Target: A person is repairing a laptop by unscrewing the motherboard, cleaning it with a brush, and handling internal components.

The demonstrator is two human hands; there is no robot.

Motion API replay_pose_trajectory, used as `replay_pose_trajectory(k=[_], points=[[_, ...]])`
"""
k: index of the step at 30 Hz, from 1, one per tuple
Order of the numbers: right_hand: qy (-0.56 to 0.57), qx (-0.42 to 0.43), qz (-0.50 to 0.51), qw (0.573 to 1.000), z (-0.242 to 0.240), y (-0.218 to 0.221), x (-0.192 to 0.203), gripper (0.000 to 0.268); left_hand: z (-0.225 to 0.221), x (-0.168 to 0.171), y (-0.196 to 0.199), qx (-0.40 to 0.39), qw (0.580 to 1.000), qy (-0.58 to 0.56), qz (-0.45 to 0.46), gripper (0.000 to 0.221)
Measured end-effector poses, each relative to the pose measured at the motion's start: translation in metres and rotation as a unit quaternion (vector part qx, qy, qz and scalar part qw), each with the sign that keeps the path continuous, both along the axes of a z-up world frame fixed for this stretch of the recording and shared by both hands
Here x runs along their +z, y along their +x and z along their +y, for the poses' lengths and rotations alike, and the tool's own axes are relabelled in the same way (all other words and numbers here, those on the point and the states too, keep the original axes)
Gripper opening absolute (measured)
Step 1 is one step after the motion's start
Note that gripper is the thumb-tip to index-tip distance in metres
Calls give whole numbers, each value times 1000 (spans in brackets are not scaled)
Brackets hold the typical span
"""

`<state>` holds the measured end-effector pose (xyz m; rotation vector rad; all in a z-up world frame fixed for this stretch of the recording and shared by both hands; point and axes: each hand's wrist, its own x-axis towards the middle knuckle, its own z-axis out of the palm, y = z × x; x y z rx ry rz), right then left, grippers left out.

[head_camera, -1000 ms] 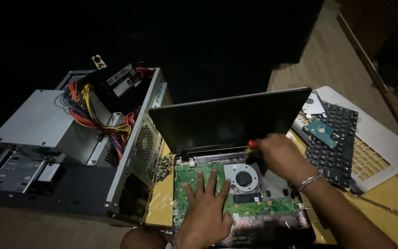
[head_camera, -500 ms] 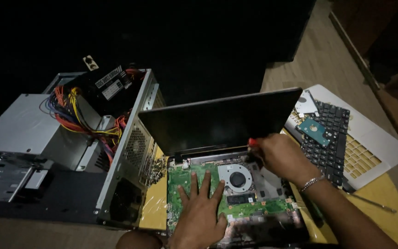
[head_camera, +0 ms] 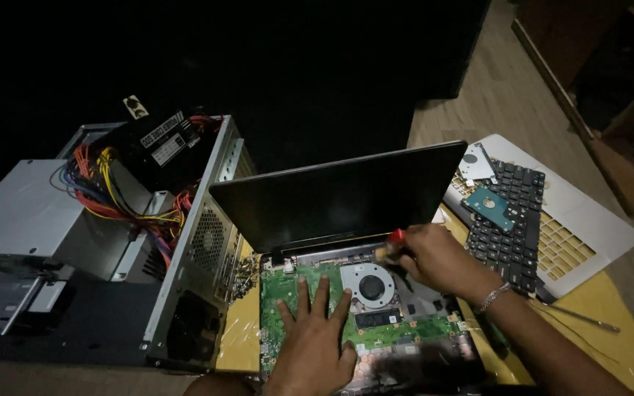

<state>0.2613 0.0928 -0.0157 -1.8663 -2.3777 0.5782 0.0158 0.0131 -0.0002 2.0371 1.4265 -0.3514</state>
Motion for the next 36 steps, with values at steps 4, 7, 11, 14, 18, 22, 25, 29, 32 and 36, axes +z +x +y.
replay_pose_trajectory(k=[4, 7, 11, 14, 18, 22, 25, 29, 32, 36], points=[[55, 9, -91, 994, 7, -5, 4, 13, -2, 8, 2, 7, 1000, -8, 9, 83], [63, 29, -38, 997, 11, -9, -13, 16, -3, 11, 2, 11, 1000, -8, 13, 84], [38, 42, -3, 998, 0, -40, 11, 17, -2, 7, 3, 9, 1000, -8, 10, 82], [-52, 78, 126, 988, 4, -66, 7, 32, -4, -9, -1, 8, 999, 31, -24, 81], [-22, 18, 23, 999, 24, -64, 5, 21, -1, 0, -2, 23, 999, 1, -29, 81], [-32, 106, 77, 991, 13, -79, 24, 14, -2, 3, 0, 11, 999, 7, -30, 82], [-36, 90, -9, 995, 17, -73, 32, 12, 0, 15, 3, 17, 1000, -17, -14, 82], [-81, 89, 77, 990, 8, -78, 49, 17, -2, 11, 2, 19, 1000, -9, -9, 85], [0, 78, -101, 992, 22, -57, 21, 16, 2, 13, 4, 13, 999, -27, 23, 83], [-13, 87, 16, 996, 6, -37, 28, 22, 1, 13, 5, 13, 1000, -22, 11, 82]])
